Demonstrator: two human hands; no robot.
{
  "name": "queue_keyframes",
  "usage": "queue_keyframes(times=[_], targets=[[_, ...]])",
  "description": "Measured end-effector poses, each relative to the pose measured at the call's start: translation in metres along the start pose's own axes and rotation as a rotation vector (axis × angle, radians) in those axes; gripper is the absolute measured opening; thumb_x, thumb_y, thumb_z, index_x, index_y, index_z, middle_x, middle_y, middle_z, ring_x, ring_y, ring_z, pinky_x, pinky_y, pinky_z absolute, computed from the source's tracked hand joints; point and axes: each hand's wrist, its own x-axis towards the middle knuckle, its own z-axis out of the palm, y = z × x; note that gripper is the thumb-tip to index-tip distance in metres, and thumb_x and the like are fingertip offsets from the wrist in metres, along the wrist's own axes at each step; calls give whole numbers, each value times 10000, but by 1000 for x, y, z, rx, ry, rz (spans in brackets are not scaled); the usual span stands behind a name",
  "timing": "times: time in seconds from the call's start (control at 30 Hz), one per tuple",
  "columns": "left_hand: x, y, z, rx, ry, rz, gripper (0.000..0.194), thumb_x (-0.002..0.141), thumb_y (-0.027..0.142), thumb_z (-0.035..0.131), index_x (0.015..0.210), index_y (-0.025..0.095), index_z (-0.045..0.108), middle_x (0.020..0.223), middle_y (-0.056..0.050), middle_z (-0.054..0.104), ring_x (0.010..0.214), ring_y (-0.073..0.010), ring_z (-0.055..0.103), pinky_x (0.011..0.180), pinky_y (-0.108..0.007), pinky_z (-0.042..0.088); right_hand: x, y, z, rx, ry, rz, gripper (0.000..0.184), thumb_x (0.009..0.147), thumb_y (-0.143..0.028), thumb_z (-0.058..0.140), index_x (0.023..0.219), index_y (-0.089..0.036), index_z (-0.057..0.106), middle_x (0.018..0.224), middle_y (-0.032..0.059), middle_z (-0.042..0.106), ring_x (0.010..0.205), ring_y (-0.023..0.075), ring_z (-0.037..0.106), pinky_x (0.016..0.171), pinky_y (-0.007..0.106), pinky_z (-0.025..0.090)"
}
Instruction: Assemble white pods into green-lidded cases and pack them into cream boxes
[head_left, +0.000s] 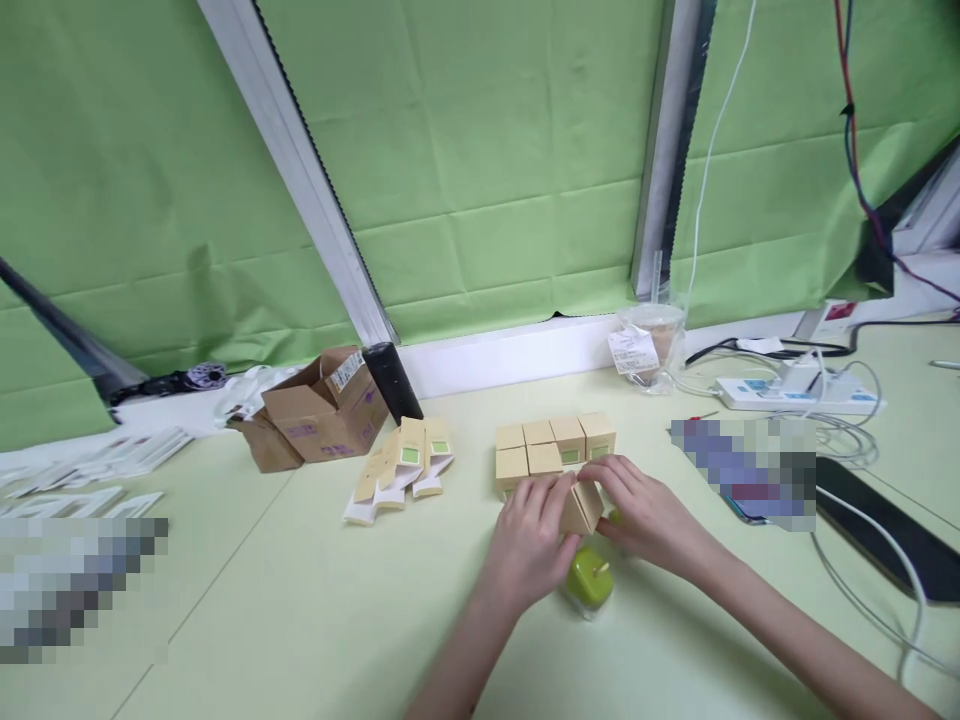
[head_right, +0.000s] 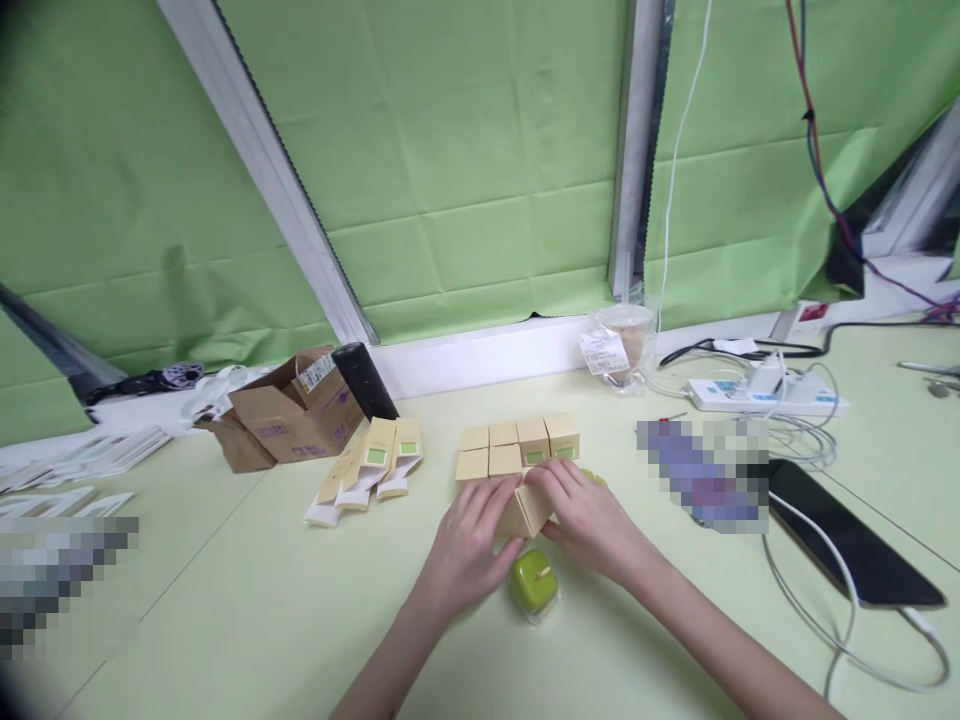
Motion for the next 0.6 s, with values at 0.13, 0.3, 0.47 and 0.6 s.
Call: queue_keyframes(times=[0.13,0.3,0.47,0.6], targets=[[-10,-4,1,75,57,28,621,779,156,567,1347,179,317,1230,-127,573,1054,-288,528,863,-449,489,-2,0,4,-10,31,0,421,706,-45,630,1040,-201,427,991,104,582,918,284,572,705,412,524],[-16,-17,-3,42,127,-10,623,802,150,554,1358,213,279,1226,-114,562,1090,-256,525,884,-417,490,-2,-8,-16,224,14,-46,327,779,-385,684,893,-220,425,989,99,592,901,249,583,698,356,507],[-20,-21,-1,74,124,-4,535,783,105,541,1278,220,373,1165,-107,567,1079,-256,530,850,-404,508,1,-26,-26,451,-115,25,126,957,-242,391,992,-216,510,907,45,621,756,154,615,662,275,483],[-21,-19,1,115,134,5,515,783,84,518,1258,239,394,1168,-109,549,1079,-270,524,817,-415,510,2,-29,-19,154,-111,20,209,943,-231,404,1063,-213,574,924,67,605,727,174,613,594,275,457]])
